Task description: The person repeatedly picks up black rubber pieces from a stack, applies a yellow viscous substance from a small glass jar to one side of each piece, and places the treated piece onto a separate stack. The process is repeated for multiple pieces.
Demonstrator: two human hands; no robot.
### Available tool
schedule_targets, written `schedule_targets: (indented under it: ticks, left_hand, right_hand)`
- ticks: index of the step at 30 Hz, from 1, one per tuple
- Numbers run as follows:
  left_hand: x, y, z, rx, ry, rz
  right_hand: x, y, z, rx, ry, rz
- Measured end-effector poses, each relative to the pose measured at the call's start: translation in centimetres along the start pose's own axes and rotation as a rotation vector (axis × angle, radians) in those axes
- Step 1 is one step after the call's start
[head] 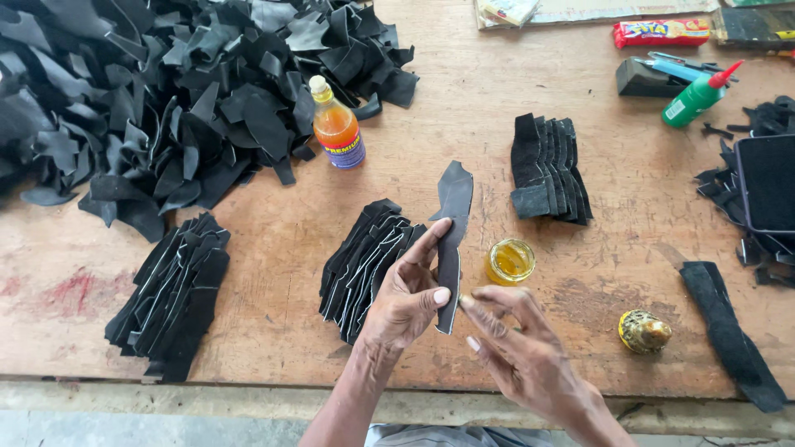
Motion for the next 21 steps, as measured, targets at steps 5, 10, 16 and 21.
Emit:
schedule_targets:
  ticks: [5,10,16,21]
  left_hand:
    - [0.4,-0.2,0.2,-0.01,-0.007,0.004]
    - [0.2,-0.8,-0.3,0.037,-0.03,-0.03]
    - [-0.1,-1.0,-0.2,0.048,-0.01,0.001]
    - [-0.5,-1.0,-0.3,0.049,-0.033,-0.051]
  right_hand:
    - [0.4,-0.2,-0.1,0.017,-0.02,0.006]
    - [-0.2,0.3,1.2,-0.097,-0.08,-0.096]
    - [0.1,0.5,0.9,0.005,-0.005,-0.019]
    - [0.1,0.5,0.6,0.025,0.053,-0.088]
Point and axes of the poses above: each hand's wrist, its own y-axis away from the middle knuckle, its own x-axis out of the palm, z = x × y, the point moved 7 cm from there along -y, towards the middle knuckle, and after that the axes turned 9 degrees about y, right-handed, at the moved point
